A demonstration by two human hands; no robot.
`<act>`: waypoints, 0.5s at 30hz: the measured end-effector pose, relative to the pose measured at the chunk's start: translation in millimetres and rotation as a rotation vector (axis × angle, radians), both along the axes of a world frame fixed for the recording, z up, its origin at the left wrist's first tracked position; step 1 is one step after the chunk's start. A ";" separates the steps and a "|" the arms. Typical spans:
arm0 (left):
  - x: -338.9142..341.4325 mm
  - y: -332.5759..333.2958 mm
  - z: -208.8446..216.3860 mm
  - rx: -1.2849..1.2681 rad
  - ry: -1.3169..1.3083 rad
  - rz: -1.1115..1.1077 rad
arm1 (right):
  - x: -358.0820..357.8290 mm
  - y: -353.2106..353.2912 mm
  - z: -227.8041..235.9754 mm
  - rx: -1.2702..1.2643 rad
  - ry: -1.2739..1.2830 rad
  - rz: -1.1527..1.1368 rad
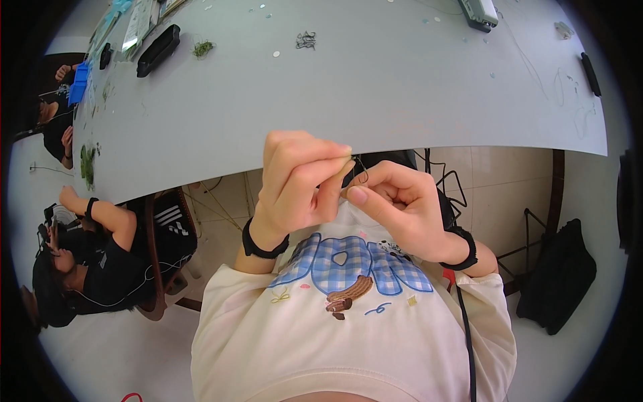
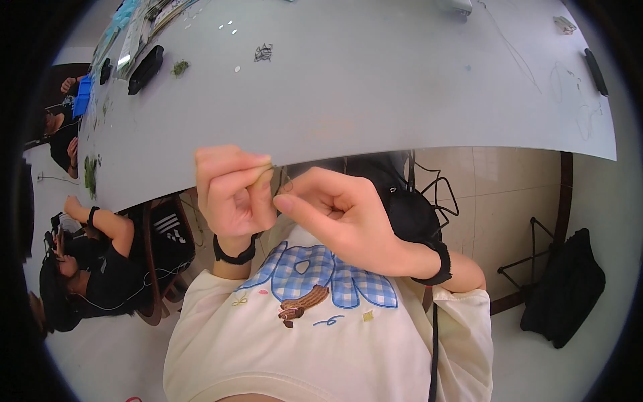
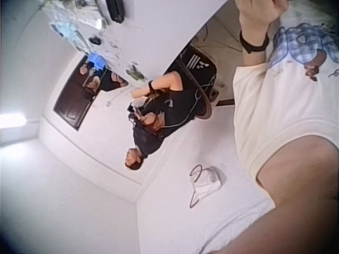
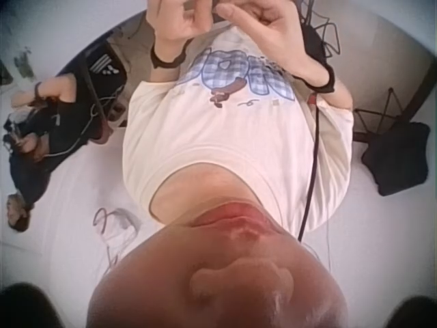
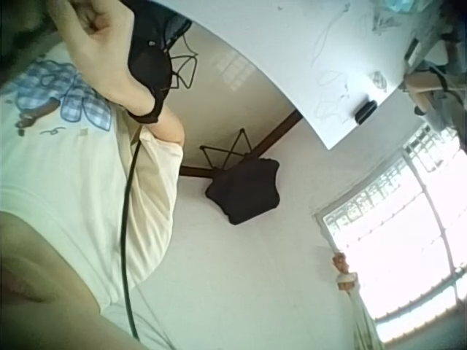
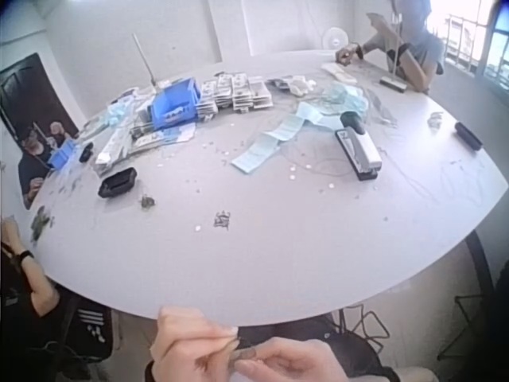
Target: The recorder is assembling small fishing lures or hooks by threading components at a table.
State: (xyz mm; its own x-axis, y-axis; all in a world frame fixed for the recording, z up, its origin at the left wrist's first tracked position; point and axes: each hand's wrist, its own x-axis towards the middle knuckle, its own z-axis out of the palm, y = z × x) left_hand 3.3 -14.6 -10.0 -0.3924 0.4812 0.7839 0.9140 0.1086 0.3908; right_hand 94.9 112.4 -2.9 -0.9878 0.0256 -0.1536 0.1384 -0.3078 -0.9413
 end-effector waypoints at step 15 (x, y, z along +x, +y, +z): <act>-2.0 -0.6 -1.9 -0.042 0.023 -0.064 | -0.6 4.5 18.3 0.644 0.427 -0.116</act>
State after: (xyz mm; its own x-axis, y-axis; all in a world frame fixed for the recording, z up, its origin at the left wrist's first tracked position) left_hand 1.3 -15.2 -11.9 -0.3418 0.5376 0.7708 0.9283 0.0654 0.3660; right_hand 94.3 116.9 15.3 -0.9437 0.0872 0.3191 -0.2754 0.3271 -0.9040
